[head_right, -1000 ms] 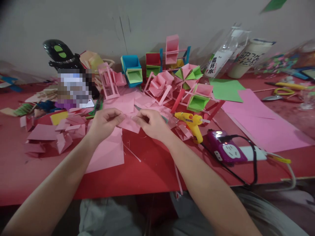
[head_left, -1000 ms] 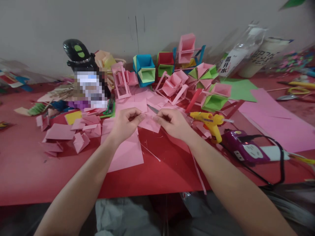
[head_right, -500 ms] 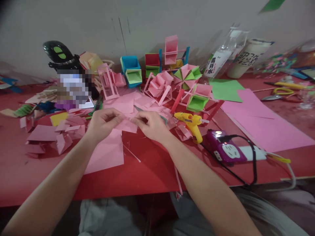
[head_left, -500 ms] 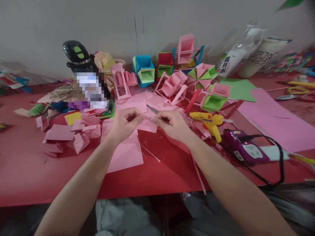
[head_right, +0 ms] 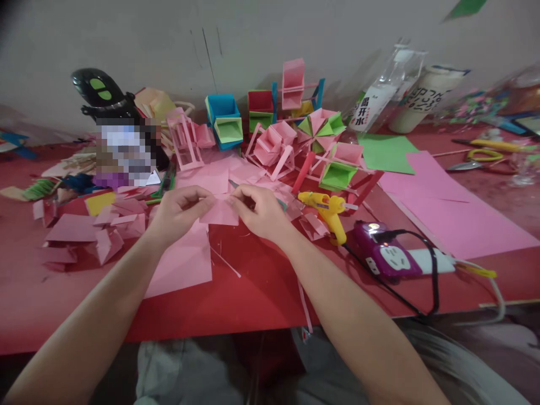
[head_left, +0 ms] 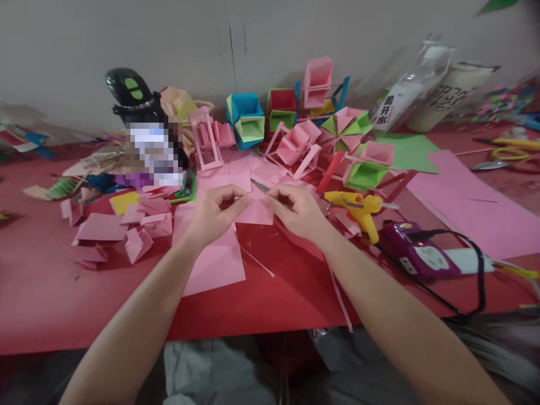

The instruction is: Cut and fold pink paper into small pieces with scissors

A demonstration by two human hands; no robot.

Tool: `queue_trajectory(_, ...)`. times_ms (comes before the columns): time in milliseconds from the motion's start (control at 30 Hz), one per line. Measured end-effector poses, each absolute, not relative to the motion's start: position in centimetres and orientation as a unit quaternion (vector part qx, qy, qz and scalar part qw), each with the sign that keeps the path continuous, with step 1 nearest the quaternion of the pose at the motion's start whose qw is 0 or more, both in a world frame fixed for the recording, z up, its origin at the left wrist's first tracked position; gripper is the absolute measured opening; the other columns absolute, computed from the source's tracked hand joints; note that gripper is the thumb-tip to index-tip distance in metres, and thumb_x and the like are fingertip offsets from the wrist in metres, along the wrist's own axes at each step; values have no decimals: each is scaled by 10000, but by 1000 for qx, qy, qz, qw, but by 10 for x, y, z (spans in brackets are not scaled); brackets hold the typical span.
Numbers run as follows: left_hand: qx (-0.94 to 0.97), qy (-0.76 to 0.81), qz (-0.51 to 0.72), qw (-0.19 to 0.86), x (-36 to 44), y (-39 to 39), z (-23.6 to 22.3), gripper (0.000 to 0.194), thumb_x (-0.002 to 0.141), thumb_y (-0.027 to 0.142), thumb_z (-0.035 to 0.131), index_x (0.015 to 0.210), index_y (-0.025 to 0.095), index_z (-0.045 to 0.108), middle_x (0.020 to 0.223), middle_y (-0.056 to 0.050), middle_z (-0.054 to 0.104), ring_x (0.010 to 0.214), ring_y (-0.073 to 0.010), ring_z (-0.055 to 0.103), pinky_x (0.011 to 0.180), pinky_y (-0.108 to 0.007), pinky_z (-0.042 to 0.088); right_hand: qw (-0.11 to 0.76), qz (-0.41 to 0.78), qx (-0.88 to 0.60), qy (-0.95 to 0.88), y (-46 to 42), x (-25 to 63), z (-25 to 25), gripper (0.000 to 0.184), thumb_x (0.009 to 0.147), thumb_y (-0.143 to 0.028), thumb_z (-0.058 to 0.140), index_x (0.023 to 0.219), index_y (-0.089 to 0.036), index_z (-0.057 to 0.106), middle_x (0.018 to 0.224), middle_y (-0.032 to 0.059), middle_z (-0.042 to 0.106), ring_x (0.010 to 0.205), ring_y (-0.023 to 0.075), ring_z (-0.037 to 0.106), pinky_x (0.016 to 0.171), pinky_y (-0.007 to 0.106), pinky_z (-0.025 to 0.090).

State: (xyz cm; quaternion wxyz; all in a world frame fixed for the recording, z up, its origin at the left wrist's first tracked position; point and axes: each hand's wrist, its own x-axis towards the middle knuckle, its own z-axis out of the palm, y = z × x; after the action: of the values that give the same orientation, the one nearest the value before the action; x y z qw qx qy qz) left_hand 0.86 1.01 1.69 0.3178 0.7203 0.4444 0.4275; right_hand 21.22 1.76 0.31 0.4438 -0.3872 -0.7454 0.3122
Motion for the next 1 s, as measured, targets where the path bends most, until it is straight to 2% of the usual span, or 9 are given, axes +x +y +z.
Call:
queue_trajectory(133, 703, 455, 436, 329, 11, 10, 16, 150, 856, 275, 673, 758, 163, 691, 628, 26, 580, 554, -91, 451, 518, -225, 364, 444, 294, -385, -754, 18, 214, 2, 341, 916, -478, 659, 767, -172, 683, 703, 9, 657, 644, 132, 556, 622, 270, 454)
queue_trajectory(200, 693, 472, 428, 338, 11, 11, 15, 153, 854, 259, 670, 735, 164, 689, 618, 28, 577, 560, -92, 473, 534, -221, 387, 439, 278, -372, -770, 19, 215, 1, 333, 878, -491, 708, 1018, -191, 740, 920, 41, 734, 741, 155, 616, 680, 286, 500)
queue_trajectory(267, 675, 496, 420, 349, 10, 13, 14, 148, 847, 239, 664, 720, 165, 684, 619, 28, 576, 562, -92, 499, 543, -217, 413, 416, 258, -348, -800, 21, 215, -3, 597, 788, -510, 795, 1307, -248, 659, 1195, 65, 711, 935, 203, 660, 796, 326, 543)
queue_trajectory(333, 645, 517, 416, 378, 10, 13, 13, 134, 853, 251, 653, 759, 164, 692, 646, 24, 585, 549, -96, 538, 534, -221, 453, 384, 238, -329, -829, 22, 215, -8, 760, 720, -504, 850, 1402, -285, 596, 1321, 71, 660, 1134, 259, 637, 940, 389, 536)
queue_trajectory(467, 580, 516, 410, 480, 11, 12, 14, 259, 863, 386, 687, 999, 166, 697, 719, 14, 598, 500, -127, 619, 506, -276, 556, 383, 218, -351, -826, 24, 213, -14, 572, 785, -407, 824, 1315, -253, 672, 1226, 88, 702, 1129, 277, 652, 985, 448, 523)
queue_trajectory(600, 593, 477, 422, 493, 9, 11, 17, 511, 797, 420, 787, 1221, 183, 631, 931, -43, 651, 565, -128, 662, 520, -272, 583, 398, 256, -389, -790, 24, 213, -13, 595, 749, -434, 847, 1285, -238, 681, 1200, 102, 710, 1018, 261, 674, 910, 435, 547)
queue_trajectory(833, 663, 414, 433, 448, 0, 16, 12, 581, 751, 370, 837, 1278, 225, 641, 1309, -112, 593, 1099, -278, 633, 605, -251, 608, 398, 407, -411, -712, 24, 214, -4, 527, 787, -516, 783, 1214, -220, 698, 1250, 84, 705, 948, 210, 682, 798, 350, 565)
queue_trajectory(933, 669, 406, 434, 445, -3, 18, 9, 582, 753, 340, 832, 1295, 241, 643, 1372, -104, 566, 1151, -305, 612, 635, -287, 628, 398, 457, -398, -689, 24, 214, 0, 420, 883, -587, 654, 1055, -211, 731, 1001, 58, 756, 792, 168, 685, 714, 304, 549)
queue_trajectory(1000, 670, 414, 439, 432, -4, 19, 7, 556, 764, 327, 820, 1287, 245, 649, 1375, -100, 577, 1219, -335, 582, 675, -307, 633, 395, 476, -400, -676, 24, 215, 2, 493, 930, -652, 537, 834, -199, 705, 765, 37, 728, 673, 151, 666, 663, 287, 528)
